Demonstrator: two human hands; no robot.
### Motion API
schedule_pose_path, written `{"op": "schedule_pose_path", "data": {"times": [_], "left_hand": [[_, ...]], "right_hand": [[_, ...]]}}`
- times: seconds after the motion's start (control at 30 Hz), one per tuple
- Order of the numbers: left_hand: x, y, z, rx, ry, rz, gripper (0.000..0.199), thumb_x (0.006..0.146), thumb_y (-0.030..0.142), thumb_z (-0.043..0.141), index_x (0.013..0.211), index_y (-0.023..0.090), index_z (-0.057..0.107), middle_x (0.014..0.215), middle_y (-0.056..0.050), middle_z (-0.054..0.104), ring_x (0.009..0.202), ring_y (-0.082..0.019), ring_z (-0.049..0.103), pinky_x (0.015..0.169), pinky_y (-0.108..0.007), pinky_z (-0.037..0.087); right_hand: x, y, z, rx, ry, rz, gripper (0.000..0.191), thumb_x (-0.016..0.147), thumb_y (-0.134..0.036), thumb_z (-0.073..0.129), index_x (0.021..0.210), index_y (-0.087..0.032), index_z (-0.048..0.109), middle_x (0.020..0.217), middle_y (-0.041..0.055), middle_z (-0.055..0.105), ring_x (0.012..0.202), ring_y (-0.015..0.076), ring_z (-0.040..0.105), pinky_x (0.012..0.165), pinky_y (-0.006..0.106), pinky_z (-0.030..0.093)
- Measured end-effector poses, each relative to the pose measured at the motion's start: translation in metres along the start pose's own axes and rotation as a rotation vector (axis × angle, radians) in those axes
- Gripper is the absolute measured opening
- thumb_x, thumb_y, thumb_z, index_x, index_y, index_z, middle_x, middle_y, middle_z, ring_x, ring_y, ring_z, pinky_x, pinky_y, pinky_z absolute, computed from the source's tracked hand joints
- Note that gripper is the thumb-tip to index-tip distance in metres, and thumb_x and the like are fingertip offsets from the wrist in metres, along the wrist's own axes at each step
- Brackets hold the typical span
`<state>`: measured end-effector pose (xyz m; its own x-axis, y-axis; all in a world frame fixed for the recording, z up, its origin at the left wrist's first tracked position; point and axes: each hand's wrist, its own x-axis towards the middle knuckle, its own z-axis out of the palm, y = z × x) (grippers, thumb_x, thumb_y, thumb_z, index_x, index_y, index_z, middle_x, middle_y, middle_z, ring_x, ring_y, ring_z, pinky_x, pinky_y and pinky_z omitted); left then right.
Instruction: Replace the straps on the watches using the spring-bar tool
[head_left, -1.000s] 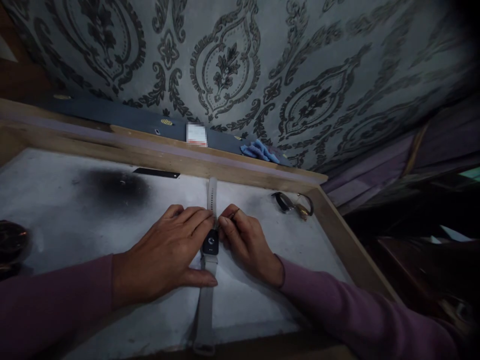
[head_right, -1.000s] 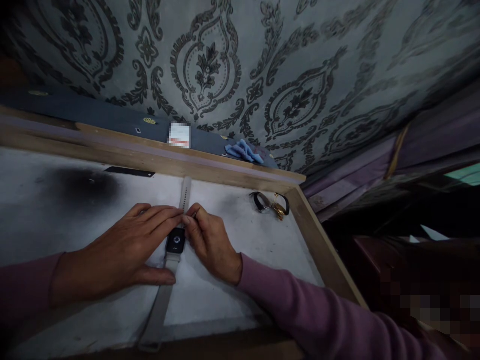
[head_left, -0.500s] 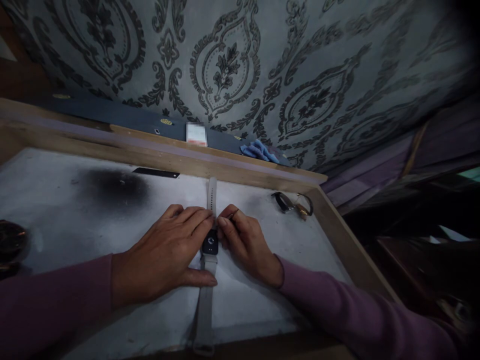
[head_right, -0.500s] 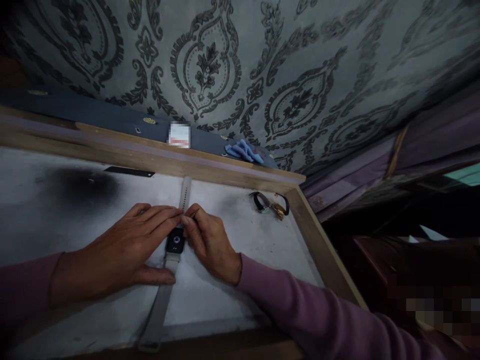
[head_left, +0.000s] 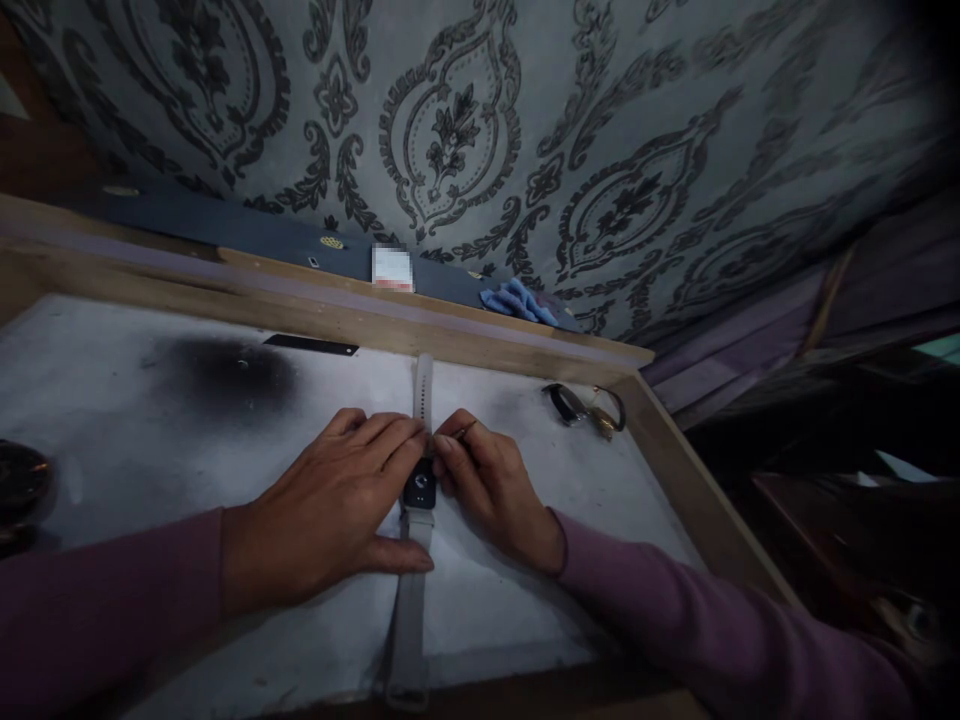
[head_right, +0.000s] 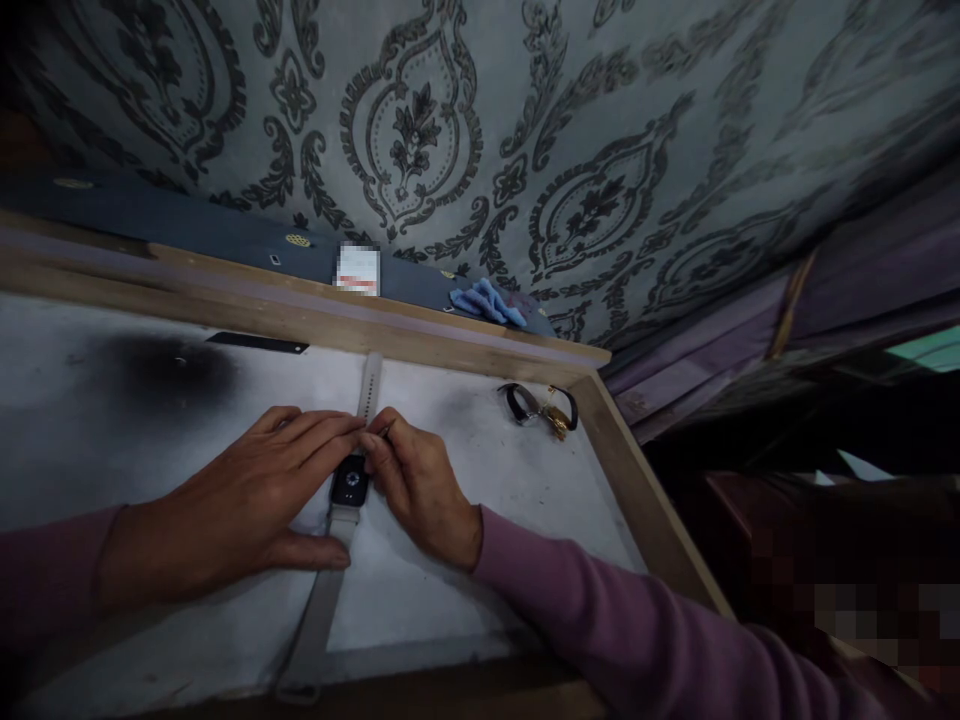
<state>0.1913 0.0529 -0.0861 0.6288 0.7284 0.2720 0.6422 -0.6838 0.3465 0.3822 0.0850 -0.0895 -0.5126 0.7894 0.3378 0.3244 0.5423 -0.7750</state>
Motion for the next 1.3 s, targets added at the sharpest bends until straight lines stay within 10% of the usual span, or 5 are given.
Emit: {"op": "schedule_pose_path", "data": {"times": [1.3], "left_hand": [[-0.0018,-0.0051,-0.0011,-0.043,-0.019,-0.008,0.068,0.079,0.066,0.061,0.125,0.018,0.049,0.134,-0.015,0.054,0.126,-0.033,0.048,0.100,-0.048,0.036]], "right_hand": [[0.0036,0.0007,-0.0009,-0.051,-0.031,-0.045,0.018,0.098,-0.021,0.042,0.081,-0.020,0.045,0.061,-0.0053,0.046,0.050,0.0081,0.043,0.049,0.021,0.036]]}}
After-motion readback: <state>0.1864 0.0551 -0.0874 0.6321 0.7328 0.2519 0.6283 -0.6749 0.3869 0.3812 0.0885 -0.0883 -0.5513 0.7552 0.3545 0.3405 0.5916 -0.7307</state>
